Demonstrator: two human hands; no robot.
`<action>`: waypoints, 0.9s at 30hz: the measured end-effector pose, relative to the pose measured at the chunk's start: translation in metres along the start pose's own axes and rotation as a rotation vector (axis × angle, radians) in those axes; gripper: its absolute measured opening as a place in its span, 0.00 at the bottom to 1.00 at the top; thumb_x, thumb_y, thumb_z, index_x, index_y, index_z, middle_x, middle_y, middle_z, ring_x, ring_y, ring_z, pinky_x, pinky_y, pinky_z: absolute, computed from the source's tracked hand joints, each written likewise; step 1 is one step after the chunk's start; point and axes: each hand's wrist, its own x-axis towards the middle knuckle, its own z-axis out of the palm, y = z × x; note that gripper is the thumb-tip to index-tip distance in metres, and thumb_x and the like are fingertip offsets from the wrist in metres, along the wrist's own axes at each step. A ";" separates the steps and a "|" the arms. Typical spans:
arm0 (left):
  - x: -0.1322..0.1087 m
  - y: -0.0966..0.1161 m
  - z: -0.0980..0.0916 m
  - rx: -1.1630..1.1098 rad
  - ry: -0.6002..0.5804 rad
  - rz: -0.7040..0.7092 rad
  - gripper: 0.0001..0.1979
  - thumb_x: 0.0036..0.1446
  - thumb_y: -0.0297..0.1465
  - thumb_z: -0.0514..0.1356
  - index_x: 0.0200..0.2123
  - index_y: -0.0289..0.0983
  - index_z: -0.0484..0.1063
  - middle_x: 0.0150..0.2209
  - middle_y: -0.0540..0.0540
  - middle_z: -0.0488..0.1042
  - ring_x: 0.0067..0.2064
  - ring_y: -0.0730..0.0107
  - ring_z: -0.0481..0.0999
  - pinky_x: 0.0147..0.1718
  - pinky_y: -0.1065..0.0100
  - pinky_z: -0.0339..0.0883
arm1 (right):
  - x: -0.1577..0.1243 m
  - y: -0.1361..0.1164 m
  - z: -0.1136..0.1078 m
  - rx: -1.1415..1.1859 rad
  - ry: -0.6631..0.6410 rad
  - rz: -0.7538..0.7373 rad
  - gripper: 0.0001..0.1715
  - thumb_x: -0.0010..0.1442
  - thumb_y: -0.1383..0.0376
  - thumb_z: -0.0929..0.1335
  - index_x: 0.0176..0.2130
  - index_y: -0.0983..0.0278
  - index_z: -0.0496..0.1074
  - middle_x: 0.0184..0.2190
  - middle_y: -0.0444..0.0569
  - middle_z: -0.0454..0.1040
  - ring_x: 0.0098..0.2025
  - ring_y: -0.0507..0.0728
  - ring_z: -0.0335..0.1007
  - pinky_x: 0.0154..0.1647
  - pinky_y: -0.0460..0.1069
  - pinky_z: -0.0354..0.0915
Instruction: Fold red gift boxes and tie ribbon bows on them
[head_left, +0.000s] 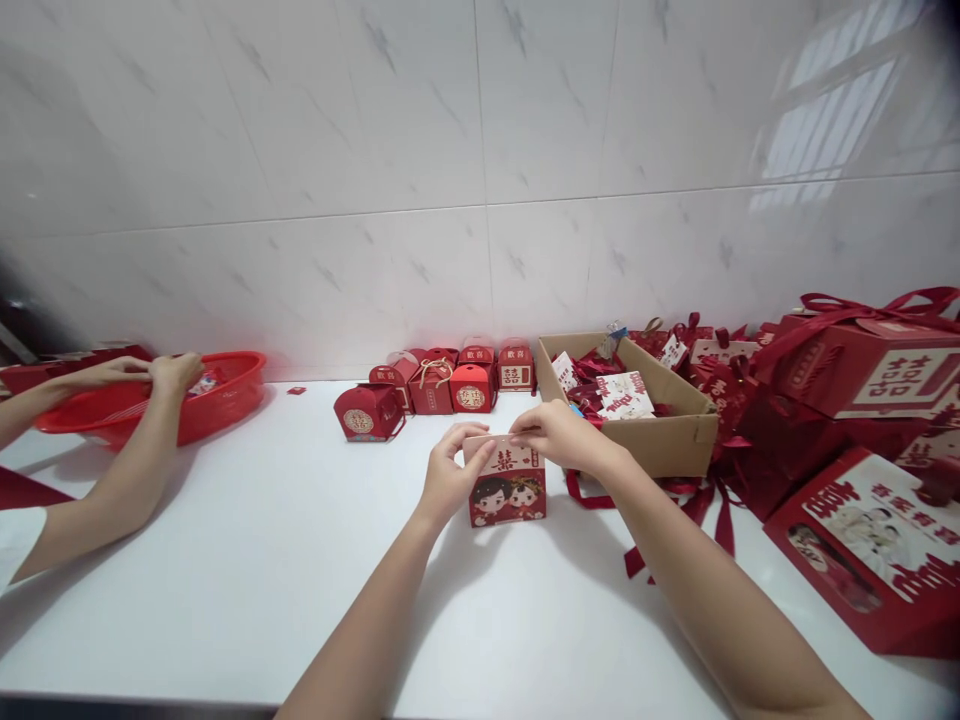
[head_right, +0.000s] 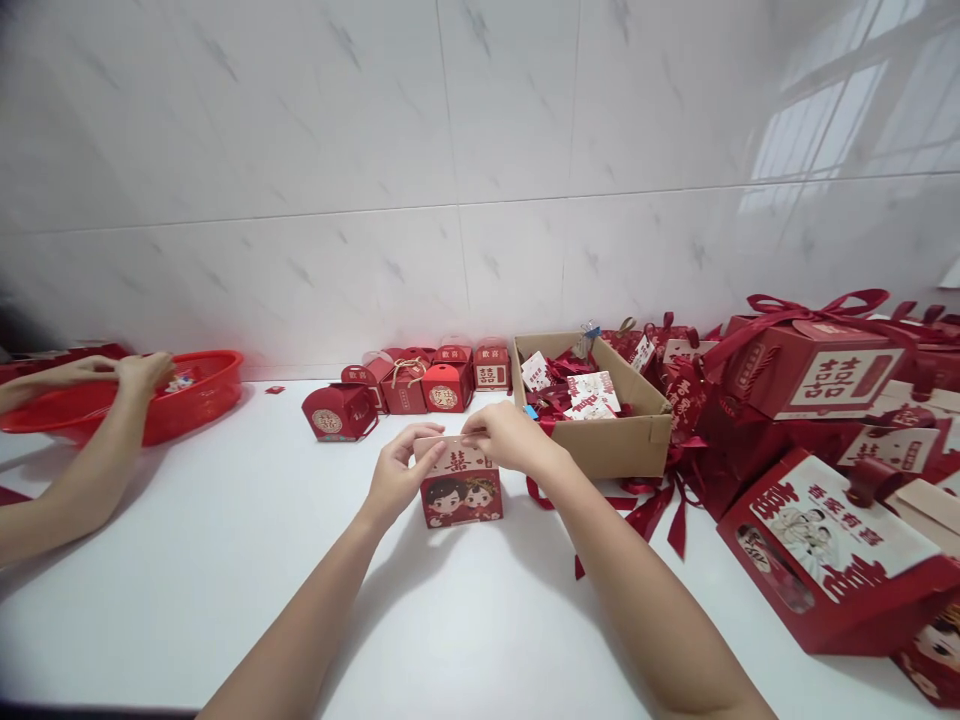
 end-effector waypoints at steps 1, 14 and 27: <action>-0.001 -0.001 0.002 -0.076 -0.012 -0.029 0.14 0.53 0.37 0.61 0.42 0.39 0.70 0.42 0.43 0.72 0.45 0.62 0.73 0.44 0.64 0.68 | -0.001 0.000 0.000 -0.005 -0.005 -0.015 0.11 0.56 0.71 0.65 0.31 0.64 0.78 0.28 0.49 0.78 0.29 0.54 0.69 0.30 0.47 0.60; -0.003 0.000 0.007 -0.276 0.021 -0.175 0.16 0.46 0.39 0.66 0.33 0.37 0.66 0.27 0.52 0.69 0.28 0.73 0.70 0.27 0.73 0.66 | -0.012 0.033 -0.050 0.216 0.545 0.207 0.18 0.57 0.62 0.65 0.45 0.64 0.75 0.35 0.52 0.79 0.32 0.56 0.74 0.34 0.50 0.69; -0.008 0.001 0.015 -0.277 -0.014 -0.179 0.15 0.47 0.38 0.66 0.33 0.38 0.65 0.26 0.52 0.69 0.27 0.74 0.69 0.27 0.74 0.65 | -0.035 0.129 -0.076 -0.262 0.405 0.807 0.25 0.50 0.65 0.69 0.50 0.64 0.72 0.47 0.58 0.74 0.48 0.65 0.71 0.45 0.55 0.65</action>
